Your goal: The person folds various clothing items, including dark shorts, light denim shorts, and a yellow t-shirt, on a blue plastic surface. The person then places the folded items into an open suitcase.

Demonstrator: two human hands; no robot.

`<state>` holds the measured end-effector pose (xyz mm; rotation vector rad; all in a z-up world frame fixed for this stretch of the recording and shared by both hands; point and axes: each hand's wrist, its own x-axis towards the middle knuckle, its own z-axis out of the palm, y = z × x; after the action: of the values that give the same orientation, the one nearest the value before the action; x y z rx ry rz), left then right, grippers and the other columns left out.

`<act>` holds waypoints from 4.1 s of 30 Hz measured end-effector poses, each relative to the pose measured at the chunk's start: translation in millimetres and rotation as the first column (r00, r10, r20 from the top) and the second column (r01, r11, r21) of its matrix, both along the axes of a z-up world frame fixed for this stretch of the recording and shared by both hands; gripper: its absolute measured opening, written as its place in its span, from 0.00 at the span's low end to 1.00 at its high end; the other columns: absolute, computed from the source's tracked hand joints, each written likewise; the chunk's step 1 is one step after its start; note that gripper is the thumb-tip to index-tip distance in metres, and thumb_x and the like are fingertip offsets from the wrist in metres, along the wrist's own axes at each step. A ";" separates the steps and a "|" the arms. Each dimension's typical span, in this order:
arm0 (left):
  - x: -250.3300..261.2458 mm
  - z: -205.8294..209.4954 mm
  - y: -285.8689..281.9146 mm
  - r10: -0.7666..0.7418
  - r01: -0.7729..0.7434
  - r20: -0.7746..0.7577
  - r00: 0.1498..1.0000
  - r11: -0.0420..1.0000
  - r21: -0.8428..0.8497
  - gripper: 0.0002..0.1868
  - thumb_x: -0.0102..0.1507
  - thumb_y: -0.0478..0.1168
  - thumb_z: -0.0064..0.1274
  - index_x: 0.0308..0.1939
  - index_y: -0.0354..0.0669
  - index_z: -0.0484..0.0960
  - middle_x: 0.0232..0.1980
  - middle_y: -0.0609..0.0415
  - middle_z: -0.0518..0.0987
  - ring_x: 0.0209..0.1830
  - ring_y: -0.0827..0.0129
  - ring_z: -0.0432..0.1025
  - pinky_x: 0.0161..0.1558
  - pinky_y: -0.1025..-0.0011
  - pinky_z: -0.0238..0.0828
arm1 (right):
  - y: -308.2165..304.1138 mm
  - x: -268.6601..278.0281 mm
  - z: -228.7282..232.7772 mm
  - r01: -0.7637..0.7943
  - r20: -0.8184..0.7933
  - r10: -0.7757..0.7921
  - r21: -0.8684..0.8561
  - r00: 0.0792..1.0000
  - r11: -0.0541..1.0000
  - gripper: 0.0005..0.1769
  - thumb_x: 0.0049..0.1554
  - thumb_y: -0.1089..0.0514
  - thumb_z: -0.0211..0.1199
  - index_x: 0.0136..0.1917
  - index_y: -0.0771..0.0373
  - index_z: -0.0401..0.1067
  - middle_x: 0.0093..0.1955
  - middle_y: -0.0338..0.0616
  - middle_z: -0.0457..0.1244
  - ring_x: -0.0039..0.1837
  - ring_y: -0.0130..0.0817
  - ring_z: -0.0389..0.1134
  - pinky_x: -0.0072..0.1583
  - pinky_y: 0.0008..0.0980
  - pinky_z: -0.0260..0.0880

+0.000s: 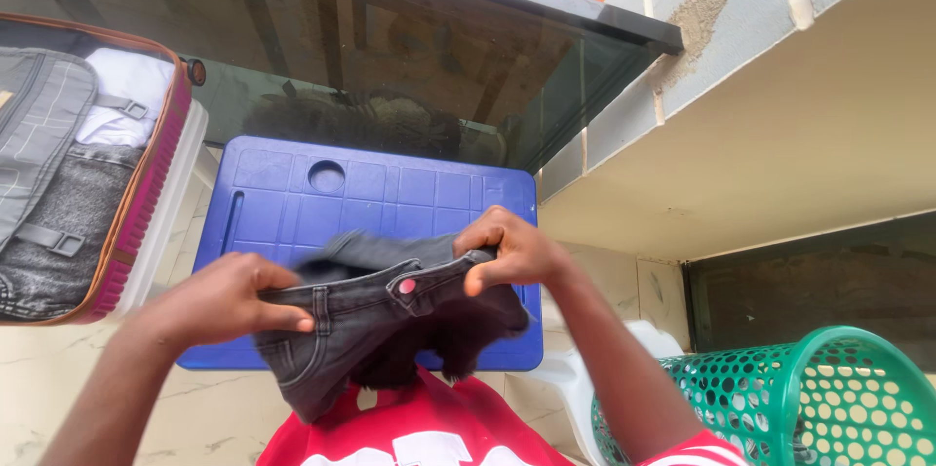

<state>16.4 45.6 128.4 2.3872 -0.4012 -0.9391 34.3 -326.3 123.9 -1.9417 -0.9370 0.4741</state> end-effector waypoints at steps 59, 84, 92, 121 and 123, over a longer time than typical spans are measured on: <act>-35.0 -224.6 -163.7 0.321 -0.223 0.343 0.883 0.929 -0.297 0.53 0.40 0.59 0.73 0.64 0.40 0.71 0.49 0.41 0.76 0.51 0.45 0.72 0.45 0.54 0.71 | 1.3 -34.4 -327.1 0.973 -0.929 -0.371 -0.104 -0.021 0.205 0.34 0.48 0.69 0.65 0.68 0.65 0.63 0.58 0.50 0.68 0.58 0.45 0.71 0.59 0.46 0.74; -56.0 -340.3 -19.2 0.503 -0.925 -0.776 0.381 0.206 -0.320 0.43 0.52 0.59 0.66 0.66 0.41 0.74 0.56 0.52 0.81 0.53 0.67 0.73 0.53 0.64 0.72 | 293.1 79.2 -294.0 0.519 -0.329 -0.560 -0.211 0.760 0.828 0.32 0.54 0.60 0.68 0.69 0.62 0.63 0.33 0.41 0.64 0.36 0.31 0.67 0.42 0.33 0.68; -54.0 -349.4 -16.8 0.794 -0.975 -0.580 -0.180 -0.220 0.000 0.32 0.69 0.58 0.51 0.63 0.32 0.85 0.42 0.34 0.80 0.42 0.48 0.78 0.48 0.55 0.80 | 233.0 105.2 -304.3 0.731 0.076 -0.734 -0.206 0.675 0.651 0.24 0.57 0.54 0.69 0.66 0.55 0.71 0.44 0.45 0.67 0.48 0.39 0.69 0.52 0.36 0.71; -30.6 -310.2 -0.8 0.918 -0.931 0.214 0.334 0.357 -0.076 0.18 0.71 0.45 0.46 0.54 0.33 0.69 0.51 0.36 0.75 0.45 0.40 0.74 0.43 0.50 0.72 | 163.4 218.6 -361.4 0.746 -0.496 -0.859 -0.524 0.125 0.411 0.27 0.42 0.63 0.77 0.55 0.69 0.73 0.50 0.51 0.72 0.46 0.41 0.72 0.47 0.47 0.61; -26.4 -311.2 0.4 0.914 -0.932 0.240 0.328 0.355 -0.075 0.18 0.70 0.45 0.47 0.56 0.33 0.69 0.53 0.35 0.75 0.45 0.38 0.75 0.42 0.49 0.72 | 167.0 221.7 -356.0 0.692 -0.514 -0.844 -0.553 0.156 0.464 0.25 0.42 0.62 0.76 0.53 0.67 0.74 0.50 0.50 0.71 0.47 0.43 0.72 0.47 0.44 0.66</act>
<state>-10.0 46.0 -182.8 2.2057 0.9299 -0.0762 256.0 -159.3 -232.1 -1.8012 0.7534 0.6444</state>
